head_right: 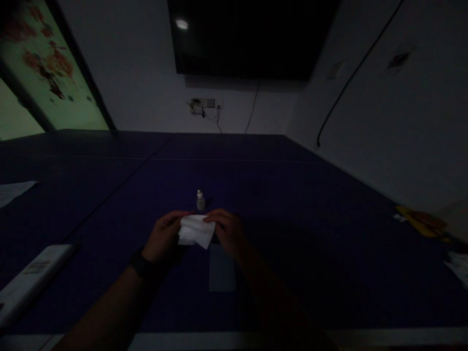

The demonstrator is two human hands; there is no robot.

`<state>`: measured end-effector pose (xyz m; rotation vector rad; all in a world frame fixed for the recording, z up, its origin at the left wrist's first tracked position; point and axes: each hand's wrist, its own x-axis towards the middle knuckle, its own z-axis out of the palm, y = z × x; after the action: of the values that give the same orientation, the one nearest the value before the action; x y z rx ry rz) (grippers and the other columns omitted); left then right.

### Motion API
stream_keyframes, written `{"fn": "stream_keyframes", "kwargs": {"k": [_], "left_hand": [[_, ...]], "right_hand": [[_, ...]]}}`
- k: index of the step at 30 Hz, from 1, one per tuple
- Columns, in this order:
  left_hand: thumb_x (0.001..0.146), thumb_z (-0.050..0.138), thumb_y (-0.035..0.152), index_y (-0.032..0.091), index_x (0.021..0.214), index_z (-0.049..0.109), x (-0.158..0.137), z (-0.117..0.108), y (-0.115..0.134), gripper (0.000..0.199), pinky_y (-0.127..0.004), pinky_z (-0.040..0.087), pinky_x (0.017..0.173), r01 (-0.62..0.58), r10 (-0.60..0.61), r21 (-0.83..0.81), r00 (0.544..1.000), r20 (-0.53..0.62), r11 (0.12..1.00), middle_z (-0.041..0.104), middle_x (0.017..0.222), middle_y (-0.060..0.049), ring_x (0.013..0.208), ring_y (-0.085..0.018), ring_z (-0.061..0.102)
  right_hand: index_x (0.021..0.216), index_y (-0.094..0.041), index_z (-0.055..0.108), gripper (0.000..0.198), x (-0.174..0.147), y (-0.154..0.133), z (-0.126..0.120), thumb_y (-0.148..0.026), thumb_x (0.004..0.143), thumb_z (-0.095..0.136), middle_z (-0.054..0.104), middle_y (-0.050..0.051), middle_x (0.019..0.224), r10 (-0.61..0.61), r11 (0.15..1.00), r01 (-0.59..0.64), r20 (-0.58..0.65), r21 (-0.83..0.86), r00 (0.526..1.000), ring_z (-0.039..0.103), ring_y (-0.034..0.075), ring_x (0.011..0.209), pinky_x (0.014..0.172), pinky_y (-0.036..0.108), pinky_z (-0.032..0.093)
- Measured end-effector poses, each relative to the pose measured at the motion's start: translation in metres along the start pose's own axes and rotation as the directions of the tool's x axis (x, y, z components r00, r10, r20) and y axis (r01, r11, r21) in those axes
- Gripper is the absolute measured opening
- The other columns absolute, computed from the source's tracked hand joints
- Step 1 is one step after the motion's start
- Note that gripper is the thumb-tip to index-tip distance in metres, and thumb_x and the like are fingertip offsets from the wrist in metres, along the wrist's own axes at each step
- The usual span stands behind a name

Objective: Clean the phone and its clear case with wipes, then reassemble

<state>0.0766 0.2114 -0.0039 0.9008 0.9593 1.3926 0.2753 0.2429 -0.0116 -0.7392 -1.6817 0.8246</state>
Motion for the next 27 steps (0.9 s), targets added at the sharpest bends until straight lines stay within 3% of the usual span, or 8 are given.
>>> {"fn": "stream_keyframes", "kwargs": {"k": [3, 8, 13, 21, 24, 27], "left_hand": [[0.07, 0.087, 0.037, 0.022, 0.117, 0.068, -0.0015, 0.0013, -0.0011, 0.053, -0.03, 0.053, 0.07, 0.025, -0.024, -0.021, 0.999, 0.039, 0.999, 0.078, 0.101, -0.006, 0.076, -0.018, 0.071], [0.065, 0.089, 0.035, 0.017, 0.086, 0.074, -0.004, -0.001, -0.0034, 0.031, -0.026, 0.05, 0.064, -0.011, 0.009, 0.042, 0.999, 0.031, 0.999, 0.074, 0.078, -0.003, 0.065, -0.014, 0.065], [0.069, 0.087, 0.043, 0.018, 0.092, 0.075, -0.0037, 0.0021, -0.0012, 0.036, -0.025, 0.048, 0.062, 0.033, -0.033, -0.002, 0.999, 0.007, 0.999, 0.073, 0.076, -0.002, 0.063, -0.014, 0.064], [0.08, 0.076, 0.054, 0.014, 0.1, 0.076, -0.007, 0.0065, -0.0002, 0.045, -0.03, 0.052, 0.069, 0.059, -0.049, -0.081, 0.991, 0.122, 0.995, 0.077, 0.092, -0.011, 0.077, -0.019, 0.069], [0.075, 0.084, 0.046, 0.015, 0.104, 0.075, -0.0082, 0.0064, -0.002, 0.043, -0.028, 0.051, 0.069, 0.048, -0.045, -0.027, 0.993, 0.112, 0.998, 0.076, 0.092, -0.009, 0.076, -0.017, 0.068], [0.073, 0.086, 0.041, 0.016, 0.1, 0.075, -0.0089, 0.0071, -0.0042, 0.038, -0.026, 0.05, 0.067, 0.026, -0.027, 0.008, 0.997, 0.07, 1.0, 0.075, 0.087, -0.005, 0.071, -0.014, 0.065]], "right_hand": [[0.09, -0.031, 0.082, 0.021, -0.0006, 0.0017, 0.0032, -0.022, 0.087, 0.063, 0.077, 0.005, 0.099, 0.048, 0.996, -0.045, -0.045, 0.073, 0.998, 0.07, 0.022, 0.096, 0.087, 0.036, 0.053], [0.084, -0.031, 0.082, 0.025, -0.0035, -0.002, -0.0024, -0.02, 0.088, 0.061, 0.074, 0.004, 0.103, 0.021, 0.999, -0.019, -0.037, 0.041, 0.999, 0.069, 0.022, 0.096, 0.083, 0.035, 0.054], [0.081, -0.03, 0.081, 0.031, -0.0049, -0.0007, -0.0052, -0.025, 0.097, 0.055, 0.069, 0.005, 0.109, -0.116, 0.992, 0.114, -0.026, -0.057, 0.993, 0.066, 0.02, 0.096, 0.081, 0.034, 0.055], [0.087, -0.028, 0.081, 0.03, -0.0046, 0.0045, -0.0011, -0.018, 0.092, 0.052, 0.063, 0.007, 0.113, -0.103, 0.985, 0.095, -0.049, -0.144, 0.994, 0.064, 0.019, 0.096, 0.084, 0.035, 0.055], [0.091, -0.026, 0.079, 0.027, -0.003, 0.0039, -0.0016, -0.031, 0.093, 0.053, 0.067, 0.007, 0.114, 0.003, 1.0, -0.004, -0.039, -0.015, 0.999, 0.066, 0.022, 0.097, 0.084, 0.036, 0.054], [0.117, -0.026, 0.071, 0.043, 0.0011, 0.0052, 0.0002, -0.054, 0.094, 0.049, 0.073, 0.009, 0.11, 0.223, 0.946, -0.196, -0.082, 0.258, 0.971, 0.068, 0.023, 0.088, 0.074, 0.034, 0.055]]}}
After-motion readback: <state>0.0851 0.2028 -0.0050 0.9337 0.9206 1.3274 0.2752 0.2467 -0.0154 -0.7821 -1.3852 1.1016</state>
